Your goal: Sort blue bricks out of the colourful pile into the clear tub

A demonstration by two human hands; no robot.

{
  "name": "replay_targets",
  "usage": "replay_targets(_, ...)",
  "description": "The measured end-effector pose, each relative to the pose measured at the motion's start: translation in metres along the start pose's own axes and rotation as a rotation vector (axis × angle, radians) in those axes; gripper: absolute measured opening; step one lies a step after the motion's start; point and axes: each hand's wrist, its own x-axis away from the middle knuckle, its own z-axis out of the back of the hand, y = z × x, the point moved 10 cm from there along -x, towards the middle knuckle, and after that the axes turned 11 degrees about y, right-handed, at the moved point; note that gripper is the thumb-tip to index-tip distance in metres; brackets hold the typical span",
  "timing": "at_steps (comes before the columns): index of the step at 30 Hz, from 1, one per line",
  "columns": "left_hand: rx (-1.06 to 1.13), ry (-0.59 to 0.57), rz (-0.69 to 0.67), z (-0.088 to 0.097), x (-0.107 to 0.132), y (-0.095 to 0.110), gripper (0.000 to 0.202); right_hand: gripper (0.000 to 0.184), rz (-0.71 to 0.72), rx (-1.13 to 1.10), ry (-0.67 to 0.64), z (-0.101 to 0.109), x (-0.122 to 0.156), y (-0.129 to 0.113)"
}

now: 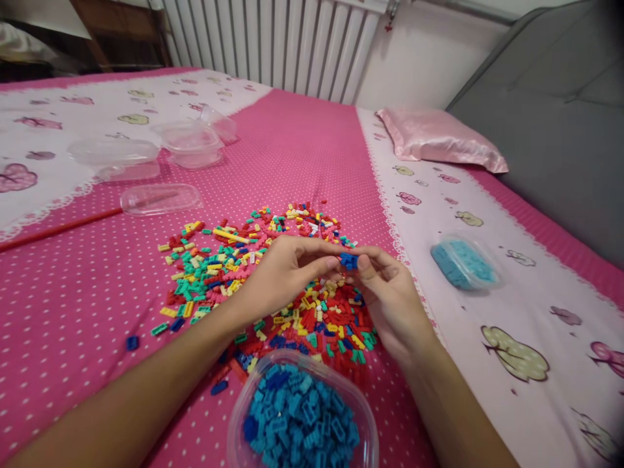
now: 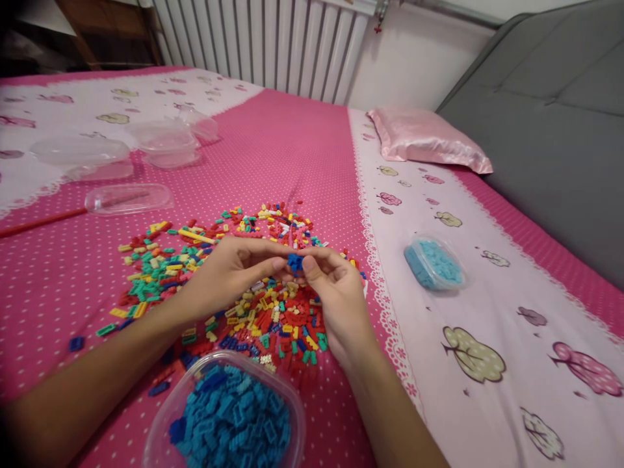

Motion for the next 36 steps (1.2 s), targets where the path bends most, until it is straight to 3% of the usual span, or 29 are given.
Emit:
replay_targets(6, -0.278, 0.094, -0.215, 0.007, 0.001, 0.016, 0.023, 0.03, -0.316, -0.179, 0.0, -0.002, 0.002, 0.022)
replay_targets(10, -0.45, 0.158, -0.537, 0.007, 0.01, 0.046, 0.03, 0.031, -0.374, -0.245, 0.031, -0.001, 0.004, 0.027)
replay_targets(13, -0.507, 0.159, -0.668, 0.003, 0.018, 0.055, 0.018, 0.031, -0.376, -0.265, 0.036, -0.002, 0.005, 0.029)
replay_targets(17, -0.511, 0.145, -0.645, 0.001, 0.017, 0.052, 0.003, 0.031, -0.415, -0.29, 0.018, -0.006, 0.008, 0.033)
replay_targets(25, -0.395, 0.132, -0.434, 0.006, 0.007, 0.04, 0.005, 0.029, -0.488, -0.367, -0.031, -0.013, 0.011, 0.04)
replay_targets(28, -0.459, 0.139, -0.495, 0.005, 0.01, 0.041, 0.004, 0.026, -0.542, -0.401, -0.022, -0.014, 0.013, 0.045)
replay_targets(33, -0.56, 0.126, -0.754, -0.002, 0.022, 0.052, 0.013, 0.018, -0.613, -0.496, 0.021, -0.017, 0.018, 0.046)
replay_targets(36, -0.542, 0.117, -0.782, -0.002, 0.024, 0.053, 0.012, 0.018, -0.648, -0.521, 0.049, -0.016, 0.02, 0.046)
